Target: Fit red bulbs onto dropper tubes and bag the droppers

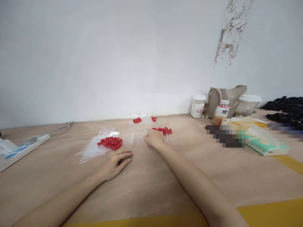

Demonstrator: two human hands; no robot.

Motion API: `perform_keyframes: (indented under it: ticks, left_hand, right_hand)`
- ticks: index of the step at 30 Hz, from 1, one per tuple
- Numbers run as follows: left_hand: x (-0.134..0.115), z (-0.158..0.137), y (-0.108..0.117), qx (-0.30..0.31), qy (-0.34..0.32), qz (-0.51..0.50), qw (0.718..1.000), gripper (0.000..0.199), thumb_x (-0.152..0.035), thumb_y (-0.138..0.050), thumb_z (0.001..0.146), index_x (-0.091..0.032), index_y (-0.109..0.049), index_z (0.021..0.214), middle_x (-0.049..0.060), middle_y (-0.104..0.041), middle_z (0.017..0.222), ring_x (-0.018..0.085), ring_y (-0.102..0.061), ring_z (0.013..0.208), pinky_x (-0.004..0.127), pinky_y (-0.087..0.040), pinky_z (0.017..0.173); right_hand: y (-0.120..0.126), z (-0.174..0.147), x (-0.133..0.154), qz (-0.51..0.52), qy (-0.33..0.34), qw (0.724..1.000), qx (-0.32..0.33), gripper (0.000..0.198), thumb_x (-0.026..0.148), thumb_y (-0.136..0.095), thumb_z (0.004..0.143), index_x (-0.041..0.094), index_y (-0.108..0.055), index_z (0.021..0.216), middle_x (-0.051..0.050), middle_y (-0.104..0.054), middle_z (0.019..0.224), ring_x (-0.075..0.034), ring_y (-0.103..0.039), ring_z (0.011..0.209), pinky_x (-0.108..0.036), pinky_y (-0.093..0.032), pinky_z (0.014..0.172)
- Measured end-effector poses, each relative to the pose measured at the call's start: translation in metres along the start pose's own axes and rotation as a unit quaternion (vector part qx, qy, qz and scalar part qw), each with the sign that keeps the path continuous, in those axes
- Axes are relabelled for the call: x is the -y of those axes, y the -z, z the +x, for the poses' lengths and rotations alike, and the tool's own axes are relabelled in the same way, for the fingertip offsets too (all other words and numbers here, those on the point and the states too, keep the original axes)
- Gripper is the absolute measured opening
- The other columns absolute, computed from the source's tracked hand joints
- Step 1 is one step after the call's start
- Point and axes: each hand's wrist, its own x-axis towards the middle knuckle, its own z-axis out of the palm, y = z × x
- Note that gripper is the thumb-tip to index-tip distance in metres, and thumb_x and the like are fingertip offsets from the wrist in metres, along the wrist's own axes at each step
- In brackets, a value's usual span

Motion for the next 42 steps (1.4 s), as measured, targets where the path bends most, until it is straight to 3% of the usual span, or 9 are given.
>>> perform_keyframes:
  ticks: [4, 7, 9, 13, 17, 26, 30, 36, 42]
  left_hand:
    - [0.009, 0.009, 0.018, -0.127, 0.087, 0.114, 0.982, 0.017, -0.028, -0.046, 0.081, -0.018, -0.058, 0.073, 0.005, -0.06, 0.082, 0.021, -0.052, 0.084, 0.036, -0.04, 0.078]
    - [0.031, 0.027, 0.037, -0.11, 0.202, 0.204, 0.951, 0.013, -0.025, -0.047, 0.078, -0.021, -0.058, 0.083, 0.006, -0.059, 0.094, 0.025, -0.049, 0.095, 0.04, -0.036, 0.081]
    - [0.048, 0.043, 0.047, -0.062, 0.26, 0.233, 0.935, 0.022, -0.027, -0.051, 0.074, -0.022, -0.057, 0.095, 0.009, -0.057, 0.103, 0.029, -0.045, 0.102, 0.045, -0.032, 0.084]
    - [0.078, 0.072, 0.051, -0.018, 0.309, 0.237, 0.921, 0.025, -0.044, -0.06, 0.066, -0.018, -0.062, 0.067, 0.016, -0.059, 0.091, 0.038, -0.048, 0.097, 0.052, -0.031, 0.078]
    - [0.091, 0.087, 0.044, 0.011, 0.333, 0.234, 0.913, 0.026, -0.036, -0.07, 0.054, -0.015, -0.056, 0.052, 0.018, -0.06, 0.077, 0.041, -0.051, 0.09, 0.055, -0.032, 0.073]
    - [0.041, 0.066, 0.043, -0.061, 0.199, 0.203, 0.957, 0.017, -0.035, -0.053, 0.075, -0.019, -0.057, 0.071, 0.009, -0.058, 0.089, 0.028, -0.05, 0.095, 0.042, -0.036, 0.081]
    - [0.002, 0.025, 0.017, -0.025, 0.04, 0.003, 0.999, 0.014, -0.03, -0.047, 0.082, -0.019, -0.055, 0.079, 0.003, -0.057, 0.079, 0.017, -0.053, 0.074, 0.028, -0.042, 0.066]
    - [-0.012, 0.001, -0.009, 0.007, 0.048, -0.08, 0.996, 0.019, -0.026, -0.052, 0.081, -0.019, -0.059, 0.096, 0.004, -0.056, 0.088, 0.015, -0.053, 0.077, 0.027, -0.042, 0.068]
    - [-0.01, 0.01, -0.01, 0.002, 0.052, -0.106, 0.993, 0.015, -0.025, -0.049, 0.083, -0.019, -0.062, 0.081, 0.002, -0.057, 0.082, 0.015, -0.054, 0.077, 0.027, -0.042, 0.069]
  right_hand:
    - [0.003, -0.041, -0.03, 0.025, 0.222, 0.974, -0.028, 0.016, 0.025, -0.046, 0.079, 0.016, -0.058, 0.074, -0.006, -0.062, 0.075, -0.016, -0.054, 0.07, -0.026, -0.035, 0.065]
    - [-0.001, -0.063, -0.052, 0.051, 0.333, 0.941, -0.04, 0.012, 0.022, -0.045, 0.082, 0.017, -0.056, 0.08, -0.005, -0.06, 0.08, -0.015, -0.052, 0.077, -0.027, -0.036, 0.069]
    - [-0.005, -0.07, -0.061, 0.062, 0.367, 0.926, -0.063, 0.015, 0.02, -0.041, 0.084, 0.018, -0.056, 0.086, -0.006, -0.059, 0.084, -0.016, -0.051, 0.081, -0.029, -0.037, 0.072]
    - [-0.015, -0.072, -0.067, 0.075, 0.369, 0.919, -0.116, 0.022, 0.018, -0.038, 0.086, 0.018, -0.055, 0.099, -0.008, -0.057, 0.089, -0.017, -0.05, 0.084, -0.03, -0.038, 0.072]
    - [-0.018, -0.07, -0.068, 0.076, 0.37, 0.918, -0.122, 0.022, 0.018, -0.038, 0.086, 0.02, -0.057, 0.097, -0.007, -0.056, 0.086, -0.016, -0.049, 0.08, -0.029, -0.038, 0.071]
    - [-0.014, -0.076, -0.065, 0.097, 0.317, 0.935, -0.127, 0.019, 0.021, -0.038, 0.085, 0.019, -0.056, 0.085, -0.005, -0.058, 0.083, -0.016, -0.051, 0.079, -0.031, -0.034, 0.074]
    - [-0.013, -0.075, -0.066, 0.11, 0.304, 0.938, -0.127, 0.018, 0.022, -0.039, 0.085, 0.018, -0.056, 0.083, -0.005, -0.058, 0.082, -0.016, -0.052, 0.078, -0.032, -0.034, 0.074]
    - [-0.021, -0.072, -0.069, 0.161, 0.314, 0.928, -0.118, 0.017, 0.018, -0.038, 0.085, 0.018, -0.055, 0.084, -0.005, -0.057, 0.082, -0.015, -0.052, 0.078, -0.029, -0.038, 0.072]
    - [-0.018, -0.072, -0.058, 0.172, 0.324, 0.924, -0.108, 0.019, 0.017, -0.035, 0.086, 0.018, -0.054, 0.089, -0.006, -0.057, 0.085, -0.015, -0.051, 0.08, -0.03, -0.039, 0.074]
